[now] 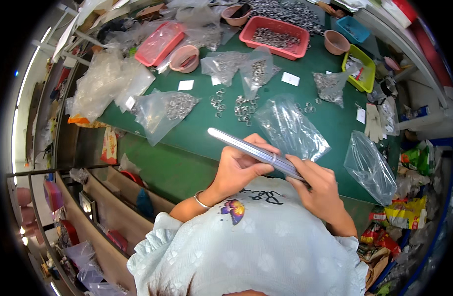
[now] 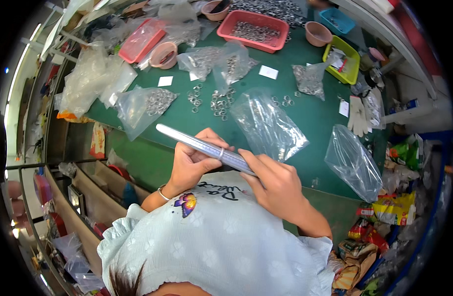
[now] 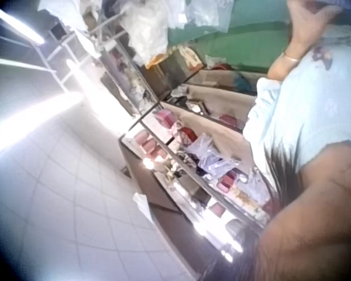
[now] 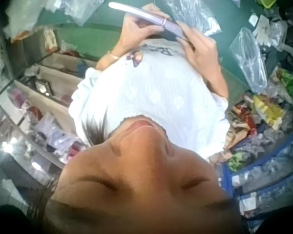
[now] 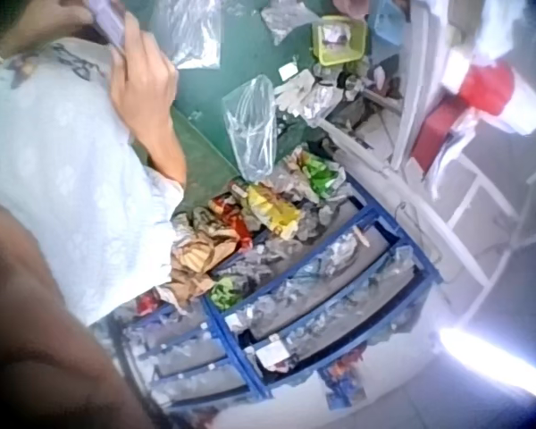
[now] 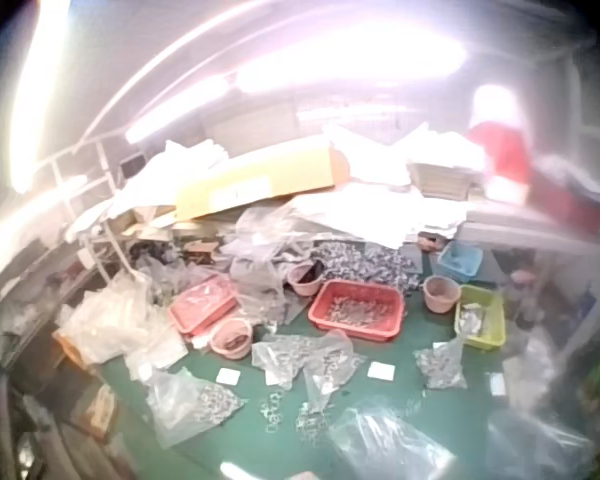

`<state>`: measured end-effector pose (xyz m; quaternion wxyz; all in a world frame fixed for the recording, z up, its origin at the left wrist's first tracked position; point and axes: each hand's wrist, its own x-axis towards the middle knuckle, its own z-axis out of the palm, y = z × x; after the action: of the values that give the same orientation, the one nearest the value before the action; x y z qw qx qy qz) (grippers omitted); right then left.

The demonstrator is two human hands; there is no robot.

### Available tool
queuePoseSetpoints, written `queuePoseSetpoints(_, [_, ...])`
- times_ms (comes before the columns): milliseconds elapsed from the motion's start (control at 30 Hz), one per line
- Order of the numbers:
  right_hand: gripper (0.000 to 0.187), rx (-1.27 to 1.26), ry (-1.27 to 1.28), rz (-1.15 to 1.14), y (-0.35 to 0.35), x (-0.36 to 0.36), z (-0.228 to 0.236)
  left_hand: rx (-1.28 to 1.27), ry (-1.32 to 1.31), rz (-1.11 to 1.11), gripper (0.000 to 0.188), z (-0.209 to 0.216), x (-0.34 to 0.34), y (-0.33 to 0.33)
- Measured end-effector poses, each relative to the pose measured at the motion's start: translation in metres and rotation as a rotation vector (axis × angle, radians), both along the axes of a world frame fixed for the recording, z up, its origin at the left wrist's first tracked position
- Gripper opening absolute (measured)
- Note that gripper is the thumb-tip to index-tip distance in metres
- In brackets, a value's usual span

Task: The person sorts small metal rings on a green workbench, using a metal rod to assist in gathering them. They place the rings into clear plastic bags and seal them. The person also handles small white labels and places them on the table.

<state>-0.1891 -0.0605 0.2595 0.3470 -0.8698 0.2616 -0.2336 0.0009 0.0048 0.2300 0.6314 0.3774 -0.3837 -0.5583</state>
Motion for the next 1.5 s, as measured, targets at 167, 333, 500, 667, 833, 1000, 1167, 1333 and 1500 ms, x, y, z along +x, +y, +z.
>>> queuePoseSetpoints(167, [0.04,-0.066,0.084,-0.09,0.0,0.004,-0.029,0.059,0.156,0.18,0.023,-0.047,-0.02,-0.004])
queuePoseSetpoints(333, [0.042,-0.155,0.084,-0.125,0.001,0.003,-0.044,0.175,0.07,0.296,0.027,-0.06,-0.029,-0.003])
queuePoseSetpoints(500, [0.034,-0.126,0.09,-0.186,0.0,-0.008,-0.045,0.079,0.255,0.53,0.026,-0.049,0.001,-0.01])
queuePoseSetpoints(667, [0.032,0.315,0.044,-0.212,-0.021,-0.032,-0.089,0.137,0.358,0.565,0.028,-0.094,0.032,0.0])
queuePoseSetpoints(833, [0.031,0.176,0.084,-0.683,-0.063,-0.102,-0.204,0.289,-0.026,1.26,0.029,-0.159,0.118,0.032])
queuePoseSetpoints(1000, [0.032,0.08,0.499,-0.981,-0.079,-0.132,-0.262,0.393,-0.702,1.575,0.024,-0.176,0.26,0.074])
queuePoseSetpoints(1167, [0.033,-0.048,0.637,-0.955,-0.084,-0.135,-0.303,0.551,-0.703,1.059,0.025,-0.176,0.323,0.059])
queuePoseSetpoints(1333, [0.032,-0.188,0.77,-0.93,-0.091,-0.129,-0.323,0.533,-0.357,0.923,0.029,-0.178,0.348,0.045])
queuePoseSetpoints(1500, [0.034,-0.28,0.85,-0.865,-0.095,-0.136,-0.325,0.322,-0.657,1.101,0.03,-0.171,0.311,0.04])
